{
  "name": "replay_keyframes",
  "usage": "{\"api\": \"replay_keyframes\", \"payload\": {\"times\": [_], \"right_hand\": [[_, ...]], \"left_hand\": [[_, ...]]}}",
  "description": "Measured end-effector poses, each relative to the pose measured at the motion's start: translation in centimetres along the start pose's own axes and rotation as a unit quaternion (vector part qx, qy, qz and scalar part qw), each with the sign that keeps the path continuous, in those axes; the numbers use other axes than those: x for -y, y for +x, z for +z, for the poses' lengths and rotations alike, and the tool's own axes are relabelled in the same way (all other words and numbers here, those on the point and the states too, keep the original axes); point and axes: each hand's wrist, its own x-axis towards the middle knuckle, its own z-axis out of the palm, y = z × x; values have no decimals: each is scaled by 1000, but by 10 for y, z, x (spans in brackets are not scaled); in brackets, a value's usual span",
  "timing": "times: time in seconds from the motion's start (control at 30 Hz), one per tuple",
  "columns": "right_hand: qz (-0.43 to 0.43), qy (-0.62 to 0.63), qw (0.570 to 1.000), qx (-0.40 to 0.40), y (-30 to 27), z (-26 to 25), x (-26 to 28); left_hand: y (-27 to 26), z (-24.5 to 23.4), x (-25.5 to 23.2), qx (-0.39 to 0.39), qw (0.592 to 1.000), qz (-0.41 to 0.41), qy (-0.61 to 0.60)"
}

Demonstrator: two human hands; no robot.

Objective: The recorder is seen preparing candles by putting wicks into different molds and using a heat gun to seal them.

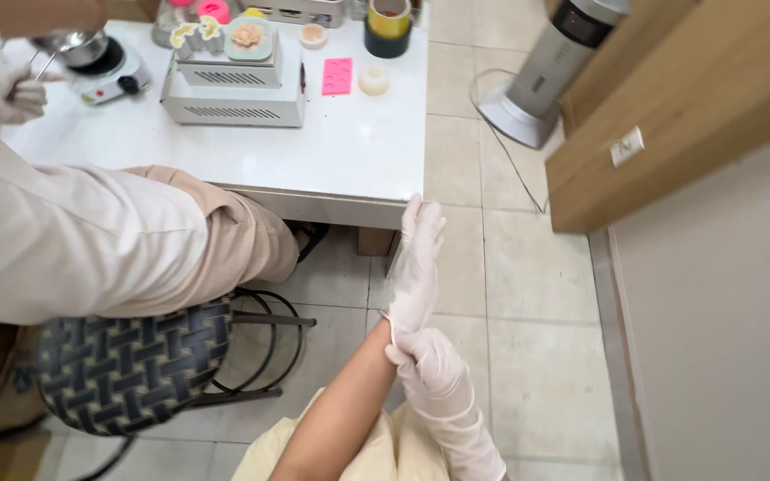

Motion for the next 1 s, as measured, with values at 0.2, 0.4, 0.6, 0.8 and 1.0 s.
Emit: {"api": "replay_keyframes", "payload": {"times": [0.2, 0.4, 0.6, 0.8, 1.0], "right_hand": [[-36, 89, 991, 93, 53, -54, -92], [212, 192, 949, 134, 113, -68, -185], [242, 286, 919, 123, 201, -43, -233], [181, 299, 925, 150, 274, -21, -245], [220, 294, 908, 202, 340, -1, -232]], "left_hand": [[67, 30, -18, 12, 885, -26, -465], [77, 2, -18, 90, 923, 26, -372], [81, -18, -38, 109, 982, 73, -133], [120, -18, -64, 104, 994, 32, 16], [146, 8, -94, -2, 981, -68, 179]]}}
